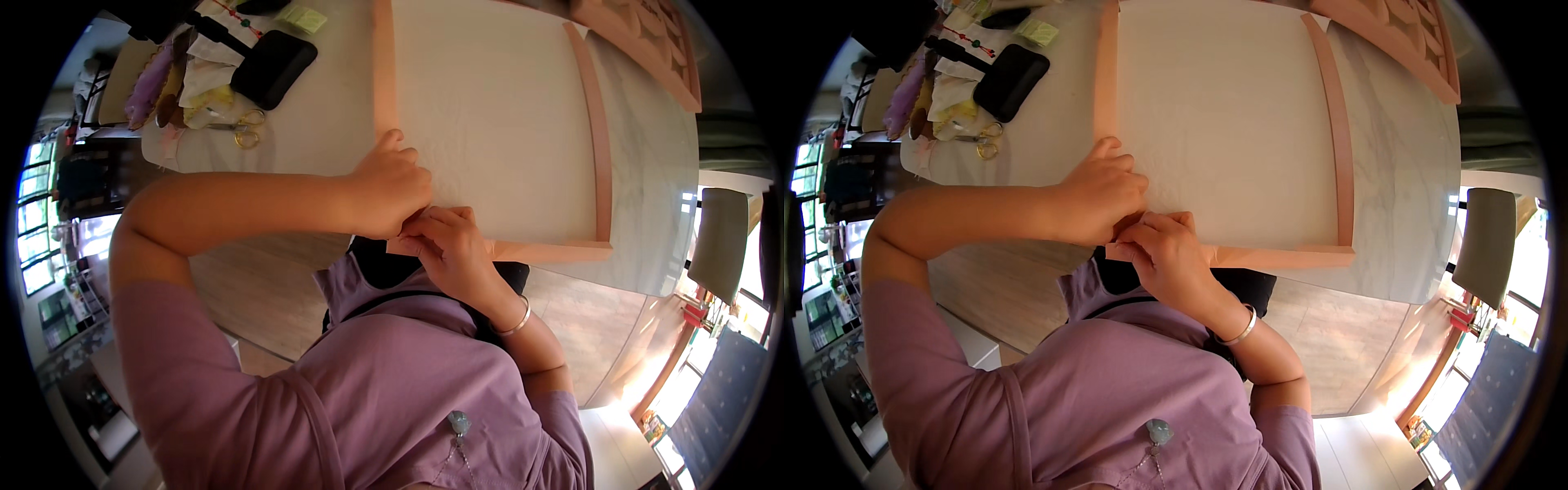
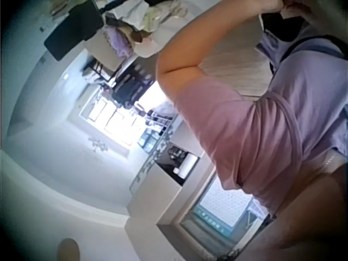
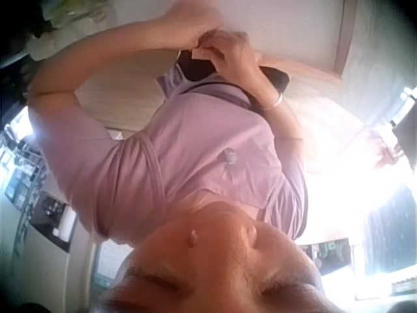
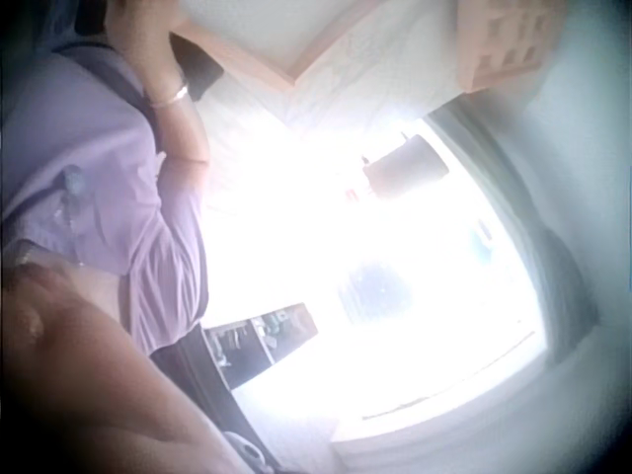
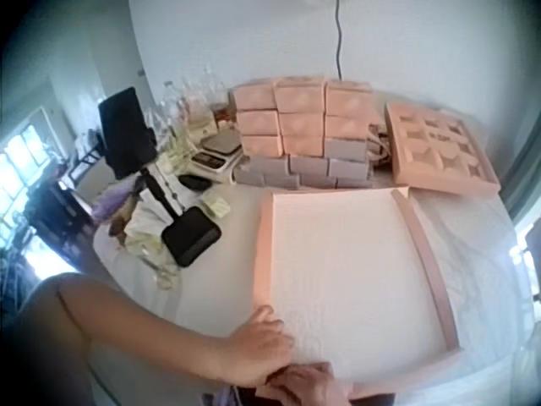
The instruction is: The person assembles a rectangular frame by hand using a large white sheet of paper and strips of light brown tape. They place the paper on a table, apply tape to the edges to form a border, and fold the tape over the corners to secure the structure.
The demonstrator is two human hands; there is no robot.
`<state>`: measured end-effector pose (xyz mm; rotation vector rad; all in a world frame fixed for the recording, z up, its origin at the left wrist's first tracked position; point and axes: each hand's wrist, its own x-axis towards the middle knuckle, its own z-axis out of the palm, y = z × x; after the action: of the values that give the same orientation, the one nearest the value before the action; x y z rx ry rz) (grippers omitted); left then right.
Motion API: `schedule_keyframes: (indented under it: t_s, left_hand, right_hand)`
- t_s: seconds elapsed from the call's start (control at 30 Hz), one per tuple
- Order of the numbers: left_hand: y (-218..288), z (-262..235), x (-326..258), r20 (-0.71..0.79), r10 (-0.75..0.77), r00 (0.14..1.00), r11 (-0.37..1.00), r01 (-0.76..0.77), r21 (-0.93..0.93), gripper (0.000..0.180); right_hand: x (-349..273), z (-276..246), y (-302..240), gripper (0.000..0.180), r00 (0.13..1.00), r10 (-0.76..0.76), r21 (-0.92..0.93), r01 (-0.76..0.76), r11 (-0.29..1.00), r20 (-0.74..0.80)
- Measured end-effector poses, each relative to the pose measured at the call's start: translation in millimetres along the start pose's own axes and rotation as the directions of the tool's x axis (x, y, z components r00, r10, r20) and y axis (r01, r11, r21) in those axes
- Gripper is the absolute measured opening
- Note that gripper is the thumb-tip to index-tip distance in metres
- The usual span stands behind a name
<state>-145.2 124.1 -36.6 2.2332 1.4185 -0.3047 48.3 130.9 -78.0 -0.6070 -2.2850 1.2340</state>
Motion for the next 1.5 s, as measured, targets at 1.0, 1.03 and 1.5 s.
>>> schedule_keyframes:
  t_s: [1.0,1.03,1.5]
  left_hand:
    - [-57.4,59.1,-19.9,-0.554,0.588,0.59,0.767,-0.625,0.148,0.009]
    - [-58.6,59.5,-18.8,-0.553,0.589,0.59,0.76,-0.636,0.131,0.01]
    - [-71.8,66.6,-16.6,-0.666,0.496,0.558,0.709,-0.702,-0.06,0.028]
  right_hand:
    - [14.7,-7.0,-17.6,0.003,0.972,0.085,0.022,-0.093,0.995,0.218]
    - [14.9,-7.0,-18.9,0.004,0.975,0.056,-0.018,-0.053,0.998,0.214]
    - [6.1,-2.1,-24.7,0.018,0.97,-0.187,-0.241,0.222,0.945,0.157]
